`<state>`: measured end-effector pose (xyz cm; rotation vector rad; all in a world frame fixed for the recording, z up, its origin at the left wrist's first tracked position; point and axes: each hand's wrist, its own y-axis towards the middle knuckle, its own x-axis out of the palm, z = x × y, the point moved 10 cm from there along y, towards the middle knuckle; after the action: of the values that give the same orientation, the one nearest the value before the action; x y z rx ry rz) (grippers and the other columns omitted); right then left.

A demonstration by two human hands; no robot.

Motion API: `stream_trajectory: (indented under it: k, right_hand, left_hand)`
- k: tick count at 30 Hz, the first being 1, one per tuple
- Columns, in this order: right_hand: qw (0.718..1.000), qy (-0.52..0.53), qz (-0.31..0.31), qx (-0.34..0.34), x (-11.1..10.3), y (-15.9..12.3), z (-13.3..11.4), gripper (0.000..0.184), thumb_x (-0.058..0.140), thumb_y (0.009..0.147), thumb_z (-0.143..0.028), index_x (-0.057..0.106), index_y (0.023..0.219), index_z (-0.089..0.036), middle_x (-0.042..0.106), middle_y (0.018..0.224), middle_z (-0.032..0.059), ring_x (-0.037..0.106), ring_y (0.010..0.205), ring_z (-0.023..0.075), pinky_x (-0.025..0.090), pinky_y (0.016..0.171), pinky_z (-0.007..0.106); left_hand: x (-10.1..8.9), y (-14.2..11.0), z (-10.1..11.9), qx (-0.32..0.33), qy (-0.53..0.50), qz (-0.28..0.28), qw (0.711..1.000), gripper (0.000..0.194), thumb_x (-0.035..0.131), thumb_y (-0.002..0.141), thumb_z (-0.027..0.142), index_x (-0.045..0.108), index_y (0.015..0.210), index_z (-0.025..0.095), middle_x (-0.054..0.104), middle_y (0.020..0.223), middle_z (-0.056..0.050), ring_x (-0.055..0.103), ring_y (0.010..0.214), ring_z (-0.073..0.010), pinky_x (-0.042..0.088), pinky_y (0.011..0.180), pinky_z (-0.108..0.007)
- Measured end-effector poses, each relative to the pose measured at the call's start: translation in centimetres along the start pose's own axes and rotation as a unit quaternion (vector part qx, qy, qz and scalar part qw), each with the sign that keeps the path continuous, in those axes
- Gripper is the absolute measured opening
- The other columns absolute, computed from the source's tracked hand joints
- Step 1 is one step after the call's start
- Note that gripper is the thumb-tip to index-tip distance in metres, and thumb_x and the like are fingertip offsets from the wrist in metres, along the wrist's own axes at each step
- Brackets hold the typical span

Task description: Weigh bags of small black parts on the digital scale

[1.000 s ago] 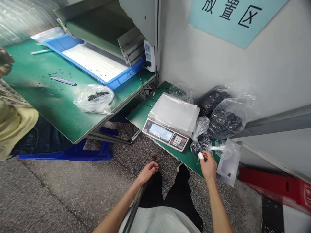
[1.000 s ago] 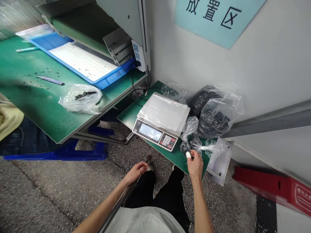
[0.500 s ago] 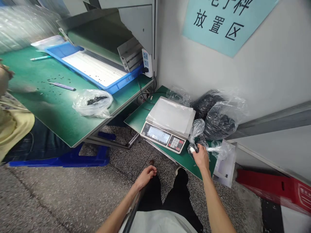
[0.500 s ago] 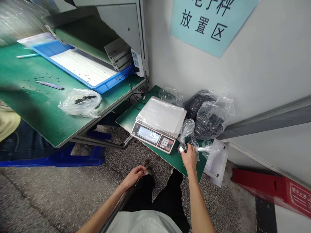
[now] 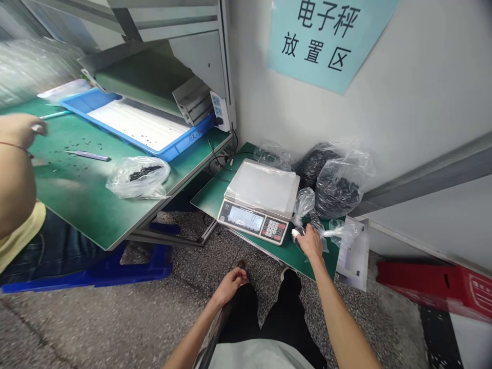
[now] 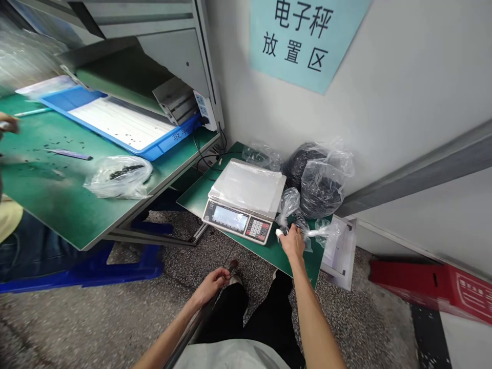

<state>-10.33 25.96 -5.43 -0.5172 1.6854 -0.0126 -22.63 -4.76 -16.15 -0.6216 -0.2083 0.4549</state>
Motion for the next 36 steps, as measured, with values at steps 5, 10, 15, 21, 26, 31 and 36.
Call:
stream_trajectory:
  k: [5, 10, 15, 21, 26, 31, 36]
  right_hand:
    - [1.0, 0.008, 0.006, -0.023, -0.5, 0.6, -0.4, 0.051, 0.048, 0.089, -0.031, 0.042, 0.136, -0.012, 0.054, 0.13, 0.0136, 0.05, 0.12, 0.024, 0.041, 0.095, 0.032]
    - [1.0, -0.008, -0.009, -0.027, 0.0, 1.1, -1.5, 0.044, 0.051, 0.087, -0.03, 0.05, 0.127, -0.011, 0.056, 0.125, 0.0176, 0.054, 0.115, 0.0291, 0.044, 0.089, 0.036]
    - [0.999, -0.013, -0.024, -0.018, 0.5, 1.5, -1.7, 0.04, 0.053, 0.086, -0.031, 0.051, 0.121, -0.011, 0.057, 0.121, 0.019, 0.056, 0.112, 0.0289, 0.046, 0.085, 0.036]
    - [0.999, -0.009, -0.029, -0.014, 0.7, 1.7, -1.8, 0.039, 0.052, 0.087, -0.032, 0.05, 0.12, -0.012, 0.056, 0.122, 0.0179, 0.055, 0.114, 0.029, 0.046, 0.084, 0.035]
    - [0.999, -0.002, -0.03, -0.019, 1.1, 1.6, -2.1, 0.04, 0.055, 0.087, -0.036, 0.049, 0.119, -0.011, 0.057, 0.121, 0.0173, 0.056, 0.112, 0.0299, 0.046, 0.083, 0.035]
    - [0.999, 0.004, -0.028, -0.026, 1.3, 1.6, -2.2, 0.042, 0.057, 0.086, -0.033, 0.048, 0.12, -0.01, 0.056, 0.121, 0.0181, 0.055, 0.113, 0.0301, 0.046, 0.083, 0.035]
    - [0.999, 0.018, -0.023, -0.034, 1.3, 1.8, -2.3, 0.041, 0.057, 0.086, -0.031, 0.049, 0.12, -0.01, 0.058, 0.119, 0.0172, 0.056, 0.113, 0.0288, 0.045, 0.085, 0.033]
  left_hand:
    - [0.2, 0.3, -0.1, 0.005, 0.017, -0.003, 1.0, 0.022, 0.044, 0.057, 0.024, 0.052, 0.077, 0.018, 0.054, 0.073, 0.0, 0.05, 0.069, -0.015, 0.038, 0.068, -0.027]
    - [0.6, 0.7, 0.4, 0.007, 0.045, 0.0, 0.999, 0.02, 0.044, 0.059, 0.021, 0.053, 0.077, 0.018, 0.054, 0.072, 0.001, 0.051, 0.069, -0.0145, 0.04, 0.069, -0.027]
    - [0.4, 0.3, 2.2, 0.006, 0.091, -0.032, 0.995, 0.016, 0.045, 0.064, 0.021, 0.056, 0.075, 0.017, 0.057, 0.068, 0.0, 0.051, 0.065, -0.0141, 0.039, 0.062, -0.025]
    - [-2.0, -0.2, 11.0, 0.058, 0.129, -0.127, 0.982, 0.02, 0.053, 0.073, 0.03, 0.064, 0.083, 0.016, 0.067, 0.077, -0.004, 0.06, 0.072, -0.0172, 0.046, 0.067, -0.027]
    - [-8.8, 3.6, 23.3, 0.175, 0.192, 0.026, 0.965, 0.026, 0.045, 0.081, 0.033, 0.062, 0.092, 0.016, 0.064, 0.073, -0.002, 0.06, 0.072, -0.017, 0.047, 0.068, -0.027]
    - [-10.0, 9.1, 33.0, 0.27, 0.286, 0.124, 0.911, 0.027, 0.042, 0.079, 0.023, 0.063, 0.094, 0.015, 0.068, 0.095, -0.006, 0.063, 0.089, -0.0192, 0.048, 0.079, -0.029]
    - [-6.9, 14.6, 38.7, 0.308, 0.412, 0.141, 0.846, 0.039, 0.046, 0.077, 0.012, 0.064, 0.111, 0.013, 0.064, 0.118, -0.01, 0.057, 0.111, -0.0241, 0.04, 0.101, -0.036]
